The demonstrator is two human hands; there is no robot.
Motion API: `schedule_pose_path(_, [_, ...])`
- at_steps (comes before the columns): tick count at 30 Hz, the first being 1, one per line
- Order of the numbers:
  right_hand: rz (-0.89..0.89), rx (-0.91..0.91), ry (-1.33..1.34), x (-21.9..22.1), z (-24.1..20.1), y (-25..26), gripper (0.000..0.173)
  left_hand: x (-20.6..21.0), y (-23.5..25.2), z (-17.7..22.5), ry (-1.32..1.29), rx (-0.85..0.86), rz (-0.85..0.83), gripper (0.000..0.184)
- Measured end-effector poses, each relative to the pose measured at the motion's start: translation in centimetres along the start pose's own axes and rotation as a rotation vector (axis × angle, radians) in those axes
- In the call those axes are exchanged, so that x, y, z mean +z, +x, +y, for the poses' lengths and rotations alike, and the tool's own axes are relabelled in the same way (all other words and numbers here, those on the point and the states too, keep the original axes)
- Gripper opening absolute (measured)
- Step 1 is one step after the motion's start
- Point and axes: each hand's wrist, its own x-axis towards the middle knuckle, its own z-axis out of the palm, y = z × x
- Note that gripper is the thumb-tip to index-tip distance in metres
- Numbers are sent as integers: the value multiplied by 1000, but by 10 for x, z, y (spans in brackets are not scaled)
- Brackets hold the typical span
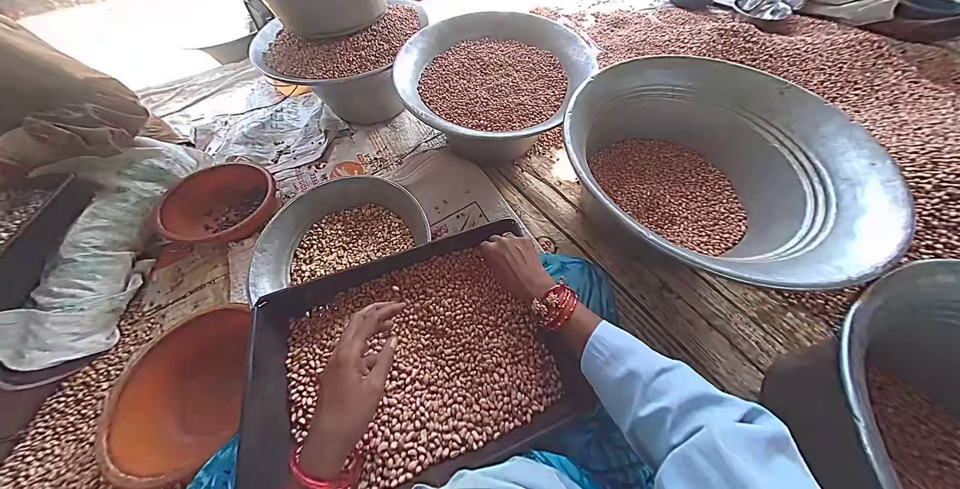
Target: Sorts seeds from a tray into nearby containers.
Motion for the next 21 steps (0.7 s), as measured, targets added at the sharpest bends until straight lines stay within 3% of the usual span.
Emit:
schedule_pose_path(4, [9, 7, 9, 5, 0, 1, 26, 27, -10, 7, 229, 68, -108, 27])
schedule_pose_path(8, [-36, 22, 120, -1, 2, -8, 28, 58, -23, 13, 227, 235, -300, 12])
schedule_pose_path(11, [-192, -2, 144, -7, 1, -22, 30, 71, -34, 12, 295, 322, -355, 9])
schedule_pose_path(14, [-307, -136, 144, -9, -3, -33, 25, 77, -39, 13, 347, 317, -411, 8])
schedule_pose_path(16, [-83, -202, 366, -11, -8, -36, 24, 76, -38, 18, 368, 267, -506, 9])
schedule_pose_path(19, [474, -218, 717, -16, -24, -32, 27, 61, -25, 24, 324, 124, -657, 12])
schedule_pose_path(21, [537, -207, 738, -23, -26, -30, 27, 43, -15, 17, 228, 81, -432, 15])
